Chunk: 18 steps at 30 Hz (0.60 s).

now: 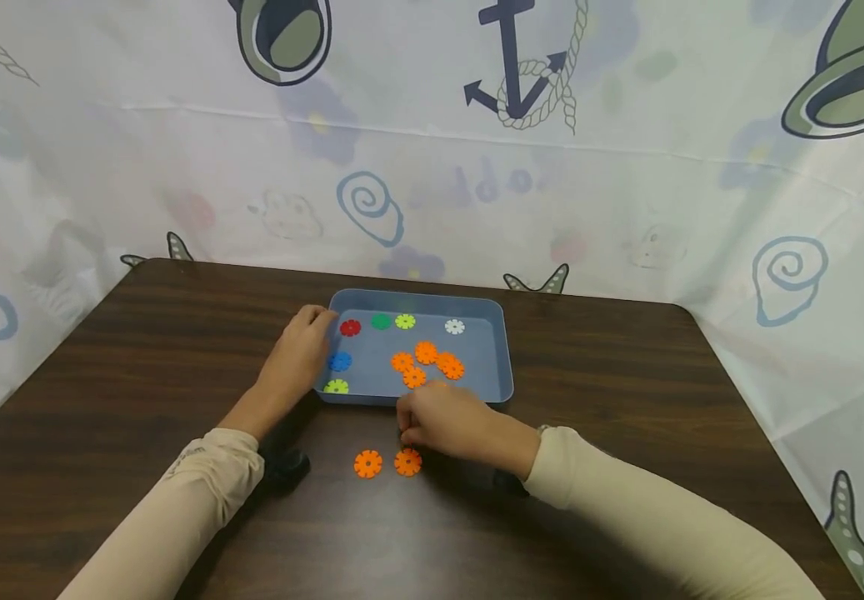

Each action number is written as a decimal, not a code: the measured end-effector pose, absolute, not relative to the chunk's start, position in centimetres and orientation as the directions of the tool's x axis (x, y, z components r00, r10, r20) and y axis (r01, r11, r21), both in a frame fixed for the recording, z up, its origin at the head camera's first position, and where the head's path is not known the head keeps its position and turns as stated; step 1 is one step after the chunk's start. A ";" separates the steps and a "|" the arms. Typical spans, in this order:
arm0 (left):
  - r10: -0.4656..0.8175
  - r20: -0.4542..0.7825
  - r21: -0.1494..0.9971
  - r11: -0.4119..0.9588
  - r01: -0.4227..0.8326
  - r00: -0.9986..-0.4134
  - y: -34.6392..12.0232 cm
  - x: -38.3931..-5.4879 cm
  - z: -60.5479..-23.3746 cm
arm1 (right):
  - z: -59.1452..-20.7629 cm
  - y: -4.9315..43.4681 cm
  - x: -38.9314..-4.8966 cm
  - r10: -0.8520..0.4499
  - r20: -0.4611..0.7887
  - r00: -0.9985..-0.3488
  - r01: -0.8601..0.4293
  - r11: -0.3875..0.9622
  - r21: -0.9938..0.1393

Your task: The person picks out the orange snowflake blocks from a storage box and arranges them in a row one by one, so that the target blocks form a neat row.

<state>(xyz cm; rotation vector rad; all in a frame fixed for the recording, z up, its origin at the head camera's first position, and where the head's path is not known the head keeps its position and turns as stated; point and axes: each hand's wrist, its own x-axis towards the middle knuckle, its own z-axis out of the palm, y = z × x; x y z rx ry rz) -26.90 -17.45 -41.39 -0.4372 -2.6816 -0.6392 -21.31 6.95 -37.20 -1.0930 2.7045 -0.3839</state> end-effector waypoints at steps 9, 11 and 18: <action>0.284 0.487 0.299 0.835 0.463 -0.826 -17.6 -27.0 -41.9 | -36.6 10.5 -27.3 -0.421 -0.121 -0.899 -0.394 0.898 -0.196; 0.290 0.490 0.289 0.836 0.467 -0.822 -17.7 -26.9 -42.0 | -37.3 11.0 -27.8 -0.409 -0.157 -0.899 -0.371 0.901 -0.225; 0.287 0.493 0.294 0.834 0.467 -0.821 -17.8 -27.0 -42.1 | -38.1 11.2 -28.1 -0.449 -0.130 -0.884 -0.406 0.876 -0.261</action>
